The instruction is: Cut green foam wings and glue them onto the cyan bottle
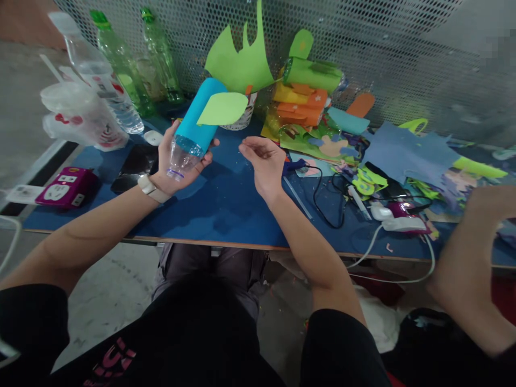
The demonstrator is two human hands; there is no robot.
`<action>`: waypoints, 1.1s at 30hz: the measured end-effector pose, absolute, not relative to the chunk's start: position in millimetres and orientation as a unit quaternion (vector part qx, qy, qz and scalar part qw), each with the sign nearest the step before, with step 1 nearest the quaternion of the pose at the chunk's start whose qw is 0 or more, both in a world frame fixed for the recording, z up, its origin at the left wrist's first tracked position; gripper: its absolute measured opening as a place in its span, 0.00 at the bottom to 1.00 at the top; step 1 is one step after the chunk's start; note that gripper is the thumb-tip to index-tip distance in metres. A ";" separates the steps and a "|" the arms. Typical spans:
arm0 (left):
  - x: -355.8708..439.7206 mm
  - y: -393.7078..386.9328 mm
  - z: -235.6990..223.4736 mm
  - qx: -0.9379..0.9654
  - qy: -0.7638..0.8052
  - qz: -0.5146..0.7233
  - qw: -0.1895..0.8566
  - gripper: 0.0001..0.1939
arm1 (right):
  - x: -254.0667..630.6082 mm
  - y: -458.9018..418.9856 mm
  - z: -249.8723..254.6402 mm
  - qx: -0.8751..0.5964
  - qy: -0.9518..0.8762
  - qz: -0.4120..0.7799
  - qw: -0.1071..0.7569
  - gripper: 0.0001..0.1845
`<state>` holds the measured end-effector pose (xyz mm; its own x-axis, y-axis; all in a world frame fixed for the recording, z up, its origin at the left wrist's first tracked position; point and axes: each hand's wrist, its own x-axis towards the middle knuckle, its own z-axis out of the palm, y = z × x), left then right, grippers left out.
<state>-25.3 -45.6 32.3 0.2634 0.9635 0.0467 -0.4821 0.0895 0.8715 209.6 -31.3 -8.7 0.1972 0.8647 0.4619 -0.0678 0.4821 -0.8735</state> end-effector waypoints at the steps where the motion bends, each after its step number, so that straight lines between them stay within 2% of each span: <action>1: -25.2 -46.5 33.4 0.413 0.294 0.535 0.676 0.39 | 211.1 -30.1 -8.8 -0.372 -0.532 0.349 0.676 0.34; 5: -23.8 -51.2 37.3 0.403 0.294 0.545 0.673 0.34 | 216.4 -26.8 -10.4 -0.365 -0.545 0.362 0.662 0.32; 12: -23.4 -49.8 34.7 0.407 0.289 0.542 0.676 0.39 | 220.8 -20.0 -14.8 -0.345 -0.530 0.377 0.676 0.30; 19: -21.4 -51.0 36.2 0.395 0.306 0.542 0.676 0.39 | 224.1 -18.2 -12.1 -0.362 -0.526 0.376 0.671 0.35; 26: -17.6 -52.3 32.2 0.397 0.279 0.523 0.701 0.31 | 219.7 -28.5 -6.6 -0.378 -0.595 0.344 0.619 0.36; 33: -9.7 -56.6 23.9 0.417 0.287 0.470 0.723 0.39 | 199.8 -39.1 -10.1 -0.351 -0.581 0.362 0.639 0.34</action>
<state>-9.7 -56.6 23.9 0.3925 0.9195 -0.0229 -0.4400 0.2096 0.8732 199.8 -39.1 -10.1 0.0626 0.8709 0.4875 -0.0542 0.4907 -0.8697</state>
